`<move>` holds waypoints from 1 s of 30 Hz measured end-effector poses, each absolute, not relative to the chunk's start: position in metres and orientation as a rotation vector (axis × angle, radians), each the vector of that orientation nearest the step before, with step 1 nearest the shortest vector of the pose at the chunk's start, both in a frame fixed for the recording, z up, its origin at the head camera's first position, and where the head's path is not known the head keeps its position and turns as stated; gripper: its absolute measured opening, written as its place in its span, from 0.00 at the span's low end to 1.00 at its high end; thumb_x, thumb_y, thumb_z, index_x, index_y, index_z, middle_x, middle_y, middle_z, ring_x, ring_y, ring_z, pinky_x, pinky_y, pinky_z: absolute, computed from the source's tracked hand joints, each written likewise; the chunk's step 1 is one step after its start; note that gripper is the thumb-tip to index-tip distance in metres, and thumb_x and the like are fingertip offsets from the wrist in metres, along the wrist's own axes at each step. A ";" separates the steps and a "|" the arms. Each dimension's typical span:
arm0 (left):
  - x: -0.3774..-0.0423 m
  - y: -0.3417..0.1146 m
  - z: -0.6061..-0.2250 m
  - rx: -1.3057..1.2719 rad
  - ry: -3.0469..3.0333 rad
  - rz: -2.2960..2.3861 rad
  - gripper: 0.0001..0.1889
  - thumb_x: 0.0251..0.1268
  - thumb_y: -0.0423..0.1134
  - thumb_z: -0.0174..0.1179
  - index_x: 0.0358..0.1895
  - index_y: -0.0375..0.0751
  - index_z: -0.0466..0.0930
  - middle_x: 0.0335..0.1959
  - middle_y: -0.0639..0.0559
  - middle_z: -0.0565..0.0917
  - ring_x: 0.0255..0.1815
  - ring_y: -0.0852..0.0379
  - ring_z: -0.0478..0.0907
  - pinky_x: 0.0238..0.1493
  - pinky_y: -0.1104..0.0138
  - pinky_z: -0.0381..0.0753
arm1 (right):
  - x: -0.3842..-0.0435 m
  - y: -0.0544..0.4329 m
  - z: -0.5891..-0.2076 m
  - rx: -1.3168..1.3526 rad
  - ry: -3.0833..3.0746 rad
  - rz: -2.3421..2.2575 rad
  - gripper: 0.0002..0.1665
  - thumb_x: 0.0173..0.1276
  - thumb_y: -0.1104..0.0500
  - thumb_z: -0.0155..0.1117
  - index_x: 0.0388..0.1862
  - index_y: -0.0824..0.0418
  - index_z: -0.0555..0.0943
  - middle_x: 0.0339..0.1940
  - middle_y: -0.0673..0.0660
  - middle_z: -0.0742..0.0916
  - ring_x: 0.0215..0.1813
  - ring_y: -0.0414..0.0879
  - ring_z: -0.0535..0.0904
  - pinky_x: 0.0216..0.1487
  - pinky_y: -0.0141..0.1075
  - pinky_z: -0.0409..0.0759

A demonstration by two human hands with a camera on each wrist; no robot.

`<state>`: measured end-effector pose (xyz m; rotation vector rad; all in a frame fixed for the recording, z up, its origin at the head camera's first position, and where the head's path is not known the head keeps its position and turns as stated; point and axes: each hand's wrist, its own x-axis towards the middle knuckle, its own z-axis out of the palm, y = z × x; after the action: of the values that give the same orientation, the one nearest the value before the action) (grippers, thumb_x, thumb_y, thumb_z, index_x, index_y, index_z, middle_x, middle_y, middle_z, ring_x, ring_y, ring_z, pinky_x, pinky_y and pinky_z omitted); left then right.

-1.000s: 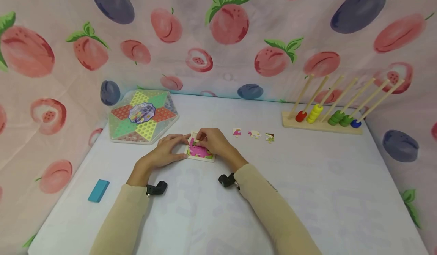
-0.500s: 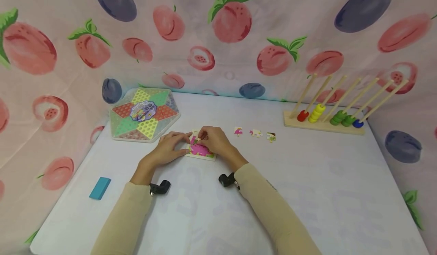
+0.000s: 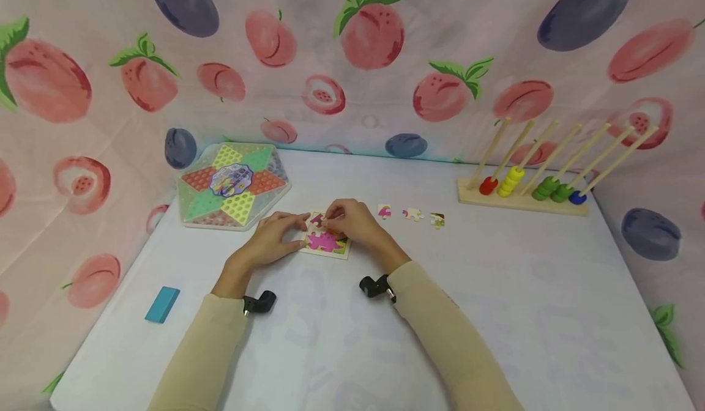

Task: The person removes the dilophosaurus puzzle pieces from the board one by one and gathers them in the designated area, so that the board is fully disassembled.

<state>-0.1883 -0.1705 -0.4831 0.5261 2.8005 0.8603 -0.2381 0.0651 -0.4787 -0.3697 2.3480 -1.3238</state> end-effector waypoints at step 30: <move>-0.178 -0.160 -0.479 0.571 2.811 0.795 0.14 0.68 0.48 0.67 0.54 0.56 0.88 0.78 0.49 0.69 0.80 0.44 0.61 0.82 0.35 0.42 | -0.212 0.168 -0.463 -0.163 2.519 -1.227 0.12 0.68 0.59 0.71 0.46 0.64 0.87 0.46 0.63 0.89 0.30 0.42 0.85 0.35 0.33 0.87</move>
<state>-0.1775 -0.1602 -0.4790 0.5713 2.8111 0.7953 -0.2123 0.1682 -0.4634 -0.1630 2.5187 -1.2265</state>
